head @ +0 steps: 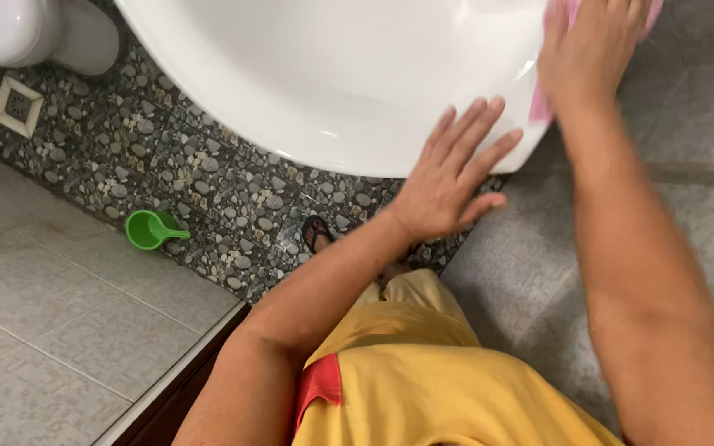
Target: The person cleans a white bathroom sink using a pink cloth. They wipe the faucet, basin, and edges of the sink repeatedly, ensuring all surfaces are covered. The task involves methodical wiping motions with the cloth.
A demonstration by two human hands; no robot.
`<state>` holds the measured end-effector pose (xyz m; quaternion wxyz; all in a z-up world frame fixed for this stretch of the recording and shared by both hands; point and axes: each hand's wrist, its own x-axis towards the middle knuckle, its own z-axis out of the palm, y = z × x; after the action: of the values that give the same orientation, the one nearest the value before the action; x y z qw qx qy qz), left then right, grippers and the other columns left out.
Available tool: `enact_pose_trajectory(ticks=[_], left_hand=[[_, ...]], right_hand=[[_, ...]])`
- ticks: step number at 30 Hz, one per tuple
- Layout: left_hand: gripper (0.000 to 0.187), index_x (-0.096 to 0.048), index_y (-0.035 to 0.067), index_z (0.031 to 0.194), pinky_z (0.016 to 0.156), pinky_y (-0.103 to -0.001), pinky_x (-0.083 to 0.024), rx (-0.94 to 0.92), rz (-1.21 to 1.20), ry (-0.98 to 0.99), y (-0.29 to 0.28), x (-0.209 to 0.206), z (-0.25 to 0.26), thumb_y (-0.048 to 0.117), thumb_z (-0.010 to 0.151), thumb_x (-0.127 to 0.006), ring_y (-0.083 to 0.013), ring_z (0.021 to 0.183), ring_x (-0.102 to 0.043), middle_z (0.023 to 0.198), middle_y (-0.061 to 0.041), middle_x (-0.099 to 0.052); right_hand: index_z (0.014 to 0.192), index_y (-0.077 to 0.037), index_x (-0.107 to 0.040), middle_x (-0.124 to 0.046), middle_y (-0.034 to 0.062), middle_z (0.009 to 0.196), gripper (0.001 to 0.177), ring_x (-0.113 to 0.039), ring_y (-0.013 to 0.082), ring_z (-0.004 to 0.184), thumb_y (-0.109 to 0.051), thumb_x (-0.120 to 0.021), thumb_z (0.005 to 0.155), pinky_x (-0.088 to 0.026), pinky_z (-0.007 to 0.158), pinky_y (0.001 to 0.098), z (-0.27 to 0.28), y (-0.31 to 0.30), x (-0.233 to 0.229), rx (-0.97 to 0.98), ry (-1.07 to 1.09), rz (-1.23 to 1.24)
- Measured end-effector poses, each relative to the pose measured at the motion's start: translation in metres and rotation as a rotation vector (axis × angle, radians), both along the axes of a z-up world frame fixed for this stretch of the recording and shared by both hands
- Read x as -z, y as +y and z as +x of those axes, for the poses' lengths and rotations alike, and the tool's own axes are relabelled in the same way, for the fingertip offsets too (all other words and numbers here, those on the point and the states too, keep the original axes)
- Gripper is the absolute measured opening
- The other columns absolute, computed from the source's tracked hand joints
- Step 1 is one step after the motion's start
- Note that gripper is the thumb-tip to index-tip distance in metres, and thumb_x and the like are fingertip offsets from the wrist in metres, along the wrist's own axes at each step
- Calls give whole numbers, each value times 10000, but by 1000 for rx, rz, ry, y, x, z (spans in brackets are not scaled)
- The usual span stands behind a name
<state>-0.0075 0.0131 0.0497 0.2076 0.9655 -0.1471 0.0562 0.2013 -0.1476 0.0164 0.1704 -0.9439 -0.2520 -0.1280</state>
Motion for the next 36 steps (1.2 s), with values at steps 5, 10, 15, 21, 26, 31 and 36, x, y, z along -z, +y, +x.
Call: enact_pose_trajectory(ticks=[5, 10, 15, 21, 26, 31, 36], left_hand=[[651, -337, 169, 1637, 1321, -505, -248, -42, -502, -175, 36, 28, -84, 494, 1102, -517, -353, 1586, -257, 1736, -158, -222], [608, -375, 132, 1597, 1309, -528, -268, -200, -480, -66, 108, 44, -161, 433, 1085, -503, -402, 1594, -279, 1703, -182, -263], [577, -372, 88, 1592, 1290, -538, -272, -426, -452, -89, 168, 50, -210, 389, 1114, -490, -420, 1581, -280, 1697, -210, -255], [557, -389, 93, 1575, 1279, -540, -279, -573, -467, -93, 217, 61, -248, 418, 1125, -439, -428, 1564, -294, 1686, -208, -268], [555, -389, 105, 1577, 1275, -536, -288, -640, -481, -90, 258, 68, -271, 418, 1121, -431, -430, 1560, -298, 1684, -210, -275], [552, -372, 91, 1591, 1284, -540, -284, -719, -510, -110, 286, 73, -268, 409, 1143, -424, -427, 1565, -296, 1688, -214, -271], [560, -352, 76, 1596, 1279, -540, -278, -678, -538, -109, 286, 68, -241, 382, 1133, -428, -436, 1552, -307, 1678, -238, -276]], right_hand=[[1617, 84, -345, -400, 318, 1637, 575, -294, 451, 1530, -309, -402, 1202, -173, 1259, 572, -129, 22, 4, -3, 103, -95], [1629, 96, -273, -378, 285, 1669, 550, -302, 413, 1583, -189, -415, 1181, -204, 1337, 547, -220, 93, -8, -268, 55, 24], [1565, 97, -315, -390, 314, 1584, 650, -355, 467, 1476, -197, -591, 1056, -244, 1236, 580, -238, 192, -5, -389, 87, -67], [1588, 82, -328, -336, 313, 1617, 671, -337, 487, 1484, -77, -601, 996, -258, 1212, 603, -215, 309, 17, -477, 20, -149], [1629, 65, -287, -295, 316, 1653, 659, -313, 485, 1520, 8, -553, 1029, -252, 1246, 594, -185, 380, 37, -455, -92, -262], [1636, 113, -243, -242, 381, 1627, 814, -297, 533, 1495, 108, -542, 879, -229, 1227, 615, -170, 404, 41, -440, -95, -382], [1590, 170, -211, -227, 419, 1600, 716, -275, 570, 1499, 100, -557, 967, -217, 1225, 679, -166, 408, 41, -483, -76, -331]])
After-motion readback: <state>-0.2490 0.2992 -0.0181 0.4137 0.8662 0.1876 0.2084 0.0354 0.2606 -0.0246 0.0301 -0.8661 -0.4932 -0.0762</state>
